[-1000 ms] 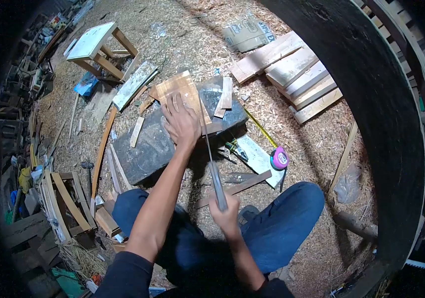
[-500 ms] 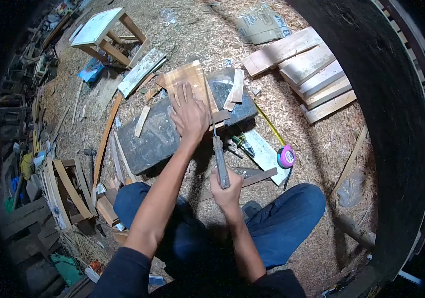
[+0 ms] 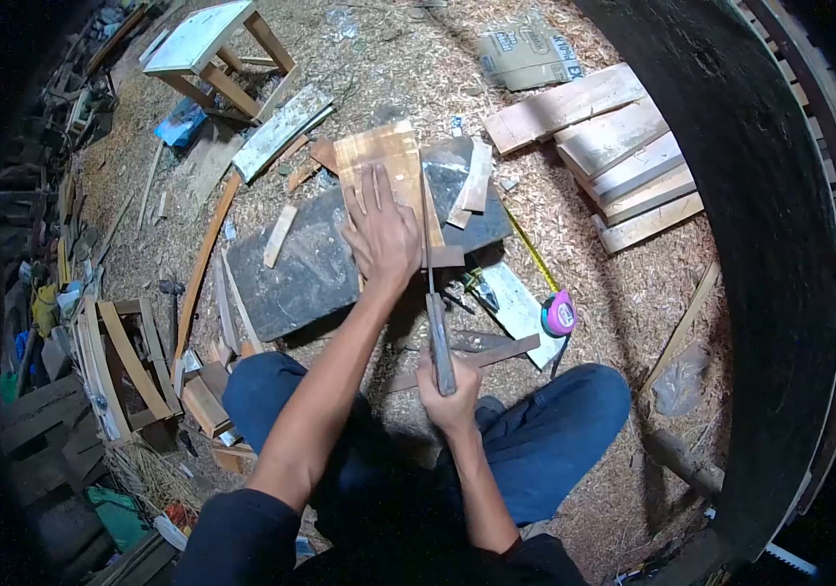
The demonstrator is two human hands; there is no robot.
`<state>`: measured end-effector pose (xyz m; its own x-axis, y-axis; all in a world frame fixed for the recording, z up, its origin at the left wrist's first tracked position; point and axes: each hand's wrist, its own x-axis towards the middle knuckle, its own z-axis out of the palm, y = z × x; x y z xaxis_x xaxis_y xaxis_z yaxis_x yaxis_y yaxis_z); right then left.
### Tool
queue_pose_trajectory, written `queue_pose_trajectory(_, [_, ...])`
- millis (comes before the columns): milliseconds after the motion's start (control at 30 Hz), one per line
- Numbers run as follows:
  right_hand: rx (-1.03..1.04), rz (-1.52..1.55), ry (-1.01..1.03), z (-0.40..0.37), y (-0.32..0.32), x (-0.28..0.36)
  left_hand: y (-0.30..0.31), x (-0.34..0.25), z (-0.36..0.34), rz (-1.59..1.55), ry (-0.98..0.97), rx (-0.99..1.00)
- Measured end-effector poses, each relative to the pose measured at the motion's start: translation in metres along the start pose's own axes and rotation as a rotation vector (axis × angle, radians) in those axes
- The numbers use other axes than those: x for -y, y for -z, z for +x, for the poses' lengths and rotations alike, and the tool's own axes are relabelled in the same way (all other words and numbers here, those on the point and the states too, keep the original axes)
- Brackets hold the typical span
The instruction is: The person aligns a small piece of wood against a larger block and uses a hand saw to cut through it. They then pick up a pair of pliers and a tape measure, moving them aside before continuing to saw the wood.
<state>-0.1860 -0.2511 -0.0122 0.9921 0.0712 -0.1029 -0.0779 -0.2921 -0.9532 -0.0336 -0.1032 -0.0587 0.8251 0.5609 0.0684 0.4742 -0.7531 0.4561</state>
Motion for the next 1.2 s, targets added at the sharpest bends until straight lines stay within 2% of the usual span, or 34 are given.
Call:
queue_pose_trajectory(100, [0.009, 0.062, -0.131, 0.011, -0.007, 0.008, 0.003, 0.002, 0.010, -0.001, 0.031, 0.042])
queue_pose_trajectory(200, [-0.039, 0.016, -0.006, 0.013, -0.018, -0.004, 0.003, -0.003, 0.018, 0.023, 0.071, 0.079])
queue_pose_trajectory(400, [-0.029, 0.124, -0.128, 0.019, -0.004, 0.000, -0.003, 0.003, 0.015, 0.032, 0.027, -0.001])
queue_pose_trajectory(467, [-0.027, 0.060, -0.115, 0.018, -0.004, -0.003, -0.012, 0.012, 0.014, 0.076, -0.054, -0.070])
queue_pose_trajectory(500, [-0.037, 0.037, -0.064, 0.018, -0.004, -0.001, -0.014, 0.015, 0.011, 0.105, -0.142, -0.229])
queue_pose_trajectory(533, [-0.040, 0.038, -0.045, 0.018, -0.005, 0.000, 0.001, 0.014, 0.008, 0.096, -0.146, -0.246])
queue_pose_trajectory(600, [-0.059, 0.035, -0.030, 0.018, -0.004, 0.001, 0.028, 0.017, -0.003, -0.178, -0.349, -0.062])
queue_pose_trajectory(633, [-0.056, 0.030, -0.028, 0.018, -0.004, 0.003, 0.037, 0.020, -0.011, -0.181, -0.356, -0.070])
queue_pose_trajectory(700, [-0.060, 0.035, -0.025, 0.018, -0.004, 0.011, 0.050, 0.028, -0.026, -0.372, -0.455, 0.149])
queue_pose_trajectory(800, [-0.044, 0.036, -0.012, 0.018, -0.005, 0.010, 0.060, 0.038, -0.033, -0.408, -0.568, 0.108])
queue_pose_trajectory(967, [-0.013, 0.072, -0.070, 0.017, -0.006, 0.003, 0.043, 0.050, -0.024, -0.446, -0.613, 0.116])
queue_pose_trajectory(1033, [-0.047, -0.006, 0.018, 0.012, -0.008, 0.003, 0.044, 0.053, -0.024, -0.442, -0.653, 0.131])
queue_pose_trajectory(1133, [-0.079, -0.006, 0.040, 0.002, -0.013, -0.006, 0.046, 0.053, -0.030, -0.467, -0.651, 0.151])
queue_pose_trajectory(1200, [-0.066, 0.010, -0.051, 0.004, -0.013, -0.004, 0.048, 0.053, -0.028, -0.460, -0.618, 0.180])
